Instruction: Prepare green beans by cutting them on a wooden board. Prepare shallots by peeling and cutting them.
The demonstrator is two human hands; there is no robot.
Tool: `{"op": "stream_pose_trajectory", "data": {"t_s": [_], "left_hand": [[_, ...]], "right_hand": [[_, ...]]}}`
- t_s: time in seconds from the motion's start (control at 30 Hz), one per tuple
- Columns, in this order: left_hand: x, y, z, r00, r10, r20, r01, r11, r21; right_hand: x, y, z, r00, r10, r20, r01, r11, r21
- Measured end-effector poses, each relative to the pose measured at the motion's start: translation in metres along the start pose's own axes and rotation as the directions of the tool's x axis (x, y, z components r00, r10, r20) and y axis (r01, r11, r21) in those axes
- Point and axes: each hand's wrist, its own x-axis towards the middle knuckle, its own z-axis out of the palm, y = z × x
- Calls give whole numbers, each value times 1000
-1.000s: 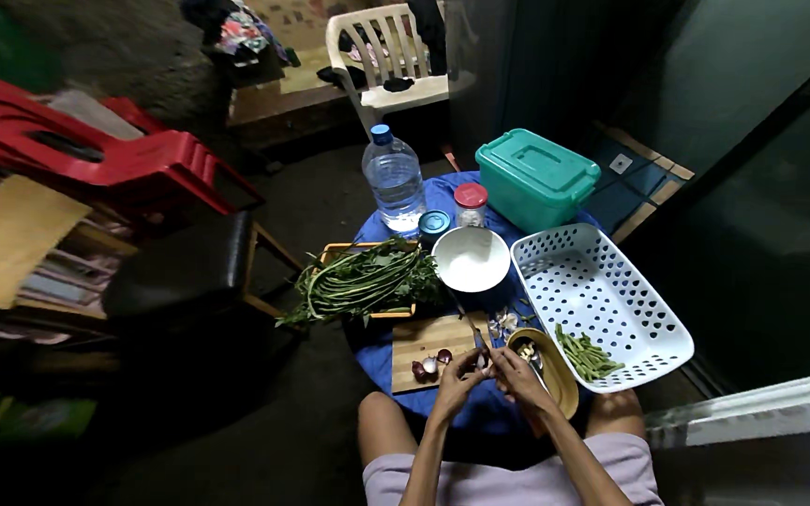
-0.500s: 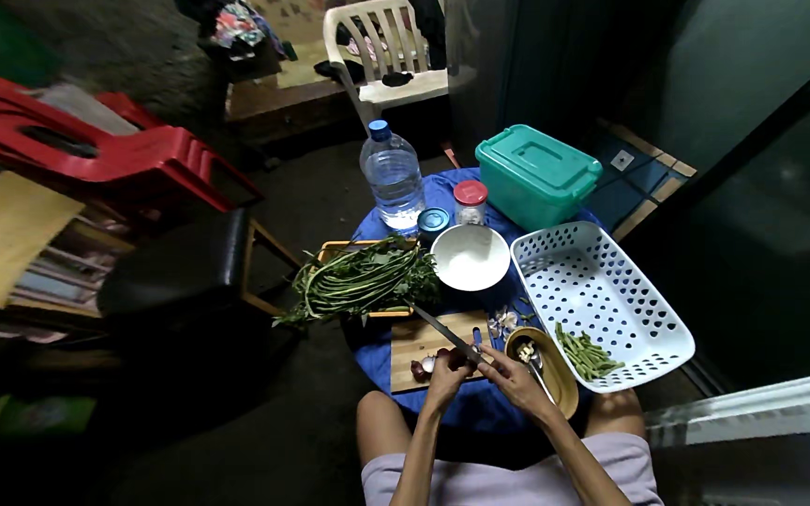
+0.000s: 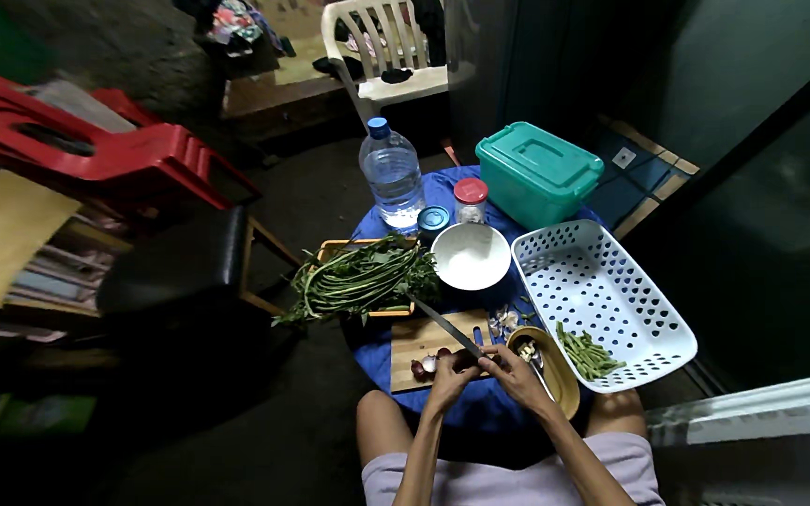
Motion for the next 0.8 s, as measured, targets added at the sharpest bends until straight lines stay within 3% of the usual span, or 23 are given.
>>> {"op": "stream_pose_trajectory", "data": {"t_s": [0.13, 0.27, 0.4, 0.57, 0.8], "left_hand": [[2, -6, -7, 991, -51, 127, 63, 994, -90], [2, 0, -6, 982, -149, 112, 170, 963, -210], [6, 8, -1, 983, -183, 14, 182, 961, -207], [10, 8, -1, 982, -190, 7, 186, 953, -240], [18, 4, -1, 986, -164, -7, 144, 883, -447]], "right_hand": [[-5, -12, -6, 975, 186, 119, -217, 908, 358], [-3, -11, -9, 960, 205, 191, -273, 835, 477], [2, -13, -13, 954, 204, 221, -286, 843, 455], [12, -13, -19, 966, 246, 77, -255, 869, 423], [23, -12, -31, 955, 292, -54, -261, 911, 320]]}}
